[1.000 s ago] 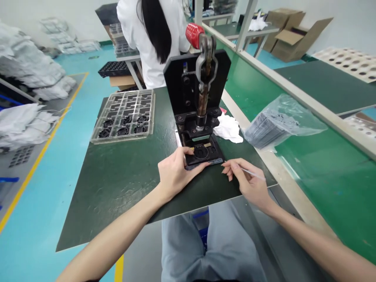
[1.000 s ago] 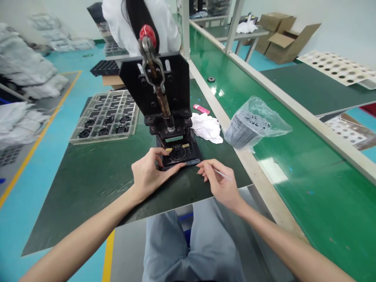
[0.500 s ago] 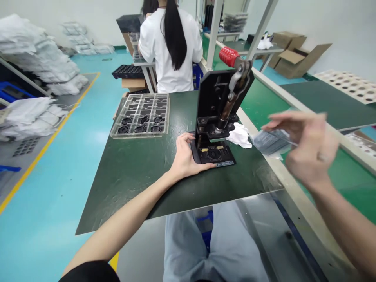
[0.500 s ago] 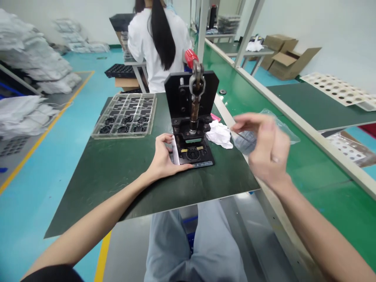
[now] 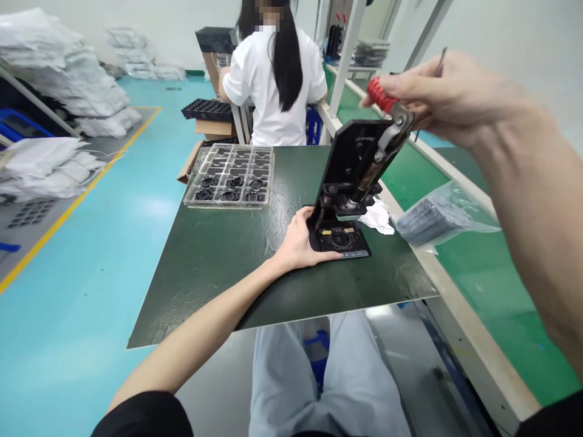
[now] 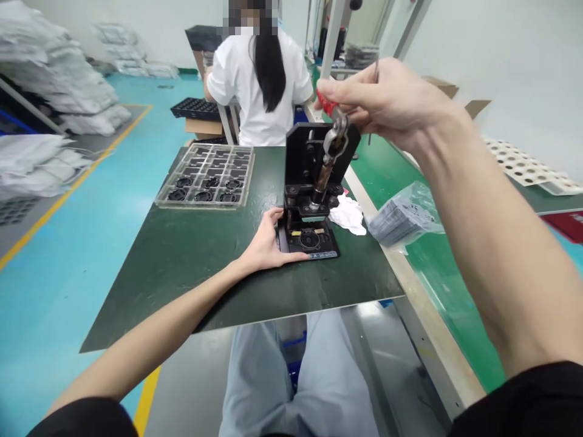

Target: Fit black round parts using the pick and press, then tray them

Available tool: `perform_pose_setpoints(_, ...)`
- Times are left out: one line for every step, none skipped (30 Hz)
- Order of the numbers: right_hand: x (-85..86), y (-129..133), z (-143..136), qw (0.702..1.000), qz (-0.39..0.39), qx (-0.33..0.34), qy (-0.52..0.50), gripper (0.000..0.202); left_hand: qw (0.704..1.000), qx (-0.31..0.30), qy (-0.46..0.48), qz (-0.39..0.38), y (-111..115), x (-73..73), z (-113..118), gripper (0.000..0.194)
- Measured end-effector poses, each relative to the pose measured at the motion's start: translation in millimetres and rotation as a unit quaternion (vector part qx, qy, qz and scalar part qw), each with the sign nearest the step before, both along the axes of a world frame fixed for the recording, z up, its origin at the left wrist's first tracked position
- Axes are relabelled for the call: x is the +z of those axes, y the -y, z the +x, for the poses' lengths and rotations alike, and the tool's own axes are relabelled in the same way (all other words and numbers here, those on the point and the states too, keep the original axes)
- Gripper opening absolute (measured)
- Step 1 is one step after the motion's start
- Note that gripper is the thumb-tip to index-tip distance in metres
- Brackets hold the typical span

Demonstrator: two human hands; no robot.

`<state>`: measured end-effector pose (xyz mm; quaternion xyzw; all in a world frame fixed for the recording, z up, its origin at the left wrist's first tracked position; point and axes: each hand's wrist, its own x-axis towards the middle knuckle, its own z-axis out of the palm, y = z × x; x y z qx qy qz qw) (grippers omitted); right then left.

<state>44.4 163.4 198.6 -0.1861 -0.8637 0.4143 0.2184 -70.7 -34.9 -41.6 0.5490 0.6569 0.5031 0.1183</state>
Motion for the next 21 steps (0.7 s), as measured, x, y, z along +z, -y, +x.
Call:
perform_pose_setpoints(-0.9,6.6,5.8,0.999,0.008,0.019,-0.025,0.041,1.0,-0.003,0.002,0.004,-0.4,-0.2,-0.3,0.112)
perform_pose_setpoints(-4.1,14.8,13.0,0.995,0.053,0.026,-0.082,0.037,1.0,-0.003,0.002,0.006,-0.8,-0.6,-0.6,0.112)
perform_pose_setpoints(-9.6,24.2,21.1,0.982,0.115,0.029,-0.144,0.033,1.0,-0.002,0.0,0.006,-1.2,-1.2,-0.9,0.112)
perform_pose_setpoints(-17.7,34.2,29.0,0.961,0.183,0.024,-0.207,0.03,1.0,0.001,-0.001,0.005,-1.6,-1.9,-1.2,0.113)
perform_pose_setpoints(-28.0,44.0,36.0,0.934,0.241,0.011,-0.264,0.031,1.0,0.002,-0.003,0.004,-1.9,-2.7,-1.4,0.114)
perform_pose_setpoints(-40.0,53.2,41.5,0.908,0.282,-0.01,-0.309,0.034,1.0,0.002,-0.006,0.004,-2.2,-3.5,-1.5,0.114)
perform_pose_setpoints(-53.2,61.0,45.1,0.886,0.312,-0.034,-0.34,0.034,1.0,0.002,-0.007,0.005,-2.5,-4.1,-1.6,0.114)
perform_pose_setpoints(-66.8,67.1,46.8,0.865,0.338,-0.059,-0.365,0.03,1.0,0.002,-0.008,0.007,-2.7,-4.7,-1.6,0.114)
perform_pose_setpoints(-80.2,71.1,46.9,0.843,0.366,-0.084,-0.385,0.026,1.0,0.003,-0.008,0.007,-2.8,-5.0,-1.6,0.114)
perform_pose_setpoints(-93.2,73.0,46.0,0.825,0.389,-0.106,-0.396,0.022,1.0,0.006,-0.009,0.008,-2.8,-5.0,-1.4,0.114)
perform_pose_setpoints(-105.2,73.1,44.6,0.816,0.401,-0.124,-0.399,0.019,1.0,0.008,-0.01,0.007,-2.7,-4.7,-1.2,0.114)
perform_pose_setpoints(-116.0,71.8,43.5,0.819,0.398,-0.141,-0.389,0.019,1.0,0.011,-0.011,0.005,-2.4,-4.1,-0.9,0.114)
perform_pose_setpoints(-125.2,69.6,43.0,0.831,0.382,-0.16,-0.37,0.023,1.0,0.012,-0.013,0.002,-1.9,-3.4,-0.6,0.114)
perform_pose_setpoints(-132.6,67.2,43.5,0.848,0.36,-0.175,-0.346,0.027,1.0,0.014,-0.015,0.0,-1.4,-2.5,-0.3,0.113)
perform_pose_setpoints(-137.7,65.2,45.0,0.862,0.342,-0.181,-0.327,0.03,1.0,0.014,-0.016,-0.001,-0.8,-1.8,0.0,0.113)
perform_pose_setpoints(-139.9,64.1,47.5,0.868,0.34,-0.176,-0.316,0.029,1.0,0.014,-0.016,-0.002,-0.4,-1.2,0.1,0.113)
perform_pose_setpoints(-138.7,64.3,50.4,0.864,0.357,-0.16,-0.318,0.027,1.0,0.013,-0.014,-0.003,-0.1,-1.0,0.1,0.113)
perform_pose_setpoints(-133.9,65.7,53.4,0.853,0.379,-0.14,-0.33,0.024,1.0,0.013,-0.012,-0.004,0.0,-1.2,0.0,0.114)
perform_pose_setpoints(-125.1,68.1,55.8,0.842,0.395,-0.12,-0.348,0.022,1.0,0.012,-0.009,-0.006,-0.2,-1.7,-0.4,0.114)
perform_pose_setpoints(-112.4,70.6,56.8,0.838,0.395,-0.106,-0.362,0.02,1.0,0.01,-0.006,-0.01,-0.5,-2.4,-0.9,0.115)
perform_pose_setpoints(-96.3,72.6,56.1,0.845,0.378,-0.098,-0.366,0.018,1.0,0.008,-0.005,-0.012,-0.9,-3.2,-1.5,0.115)
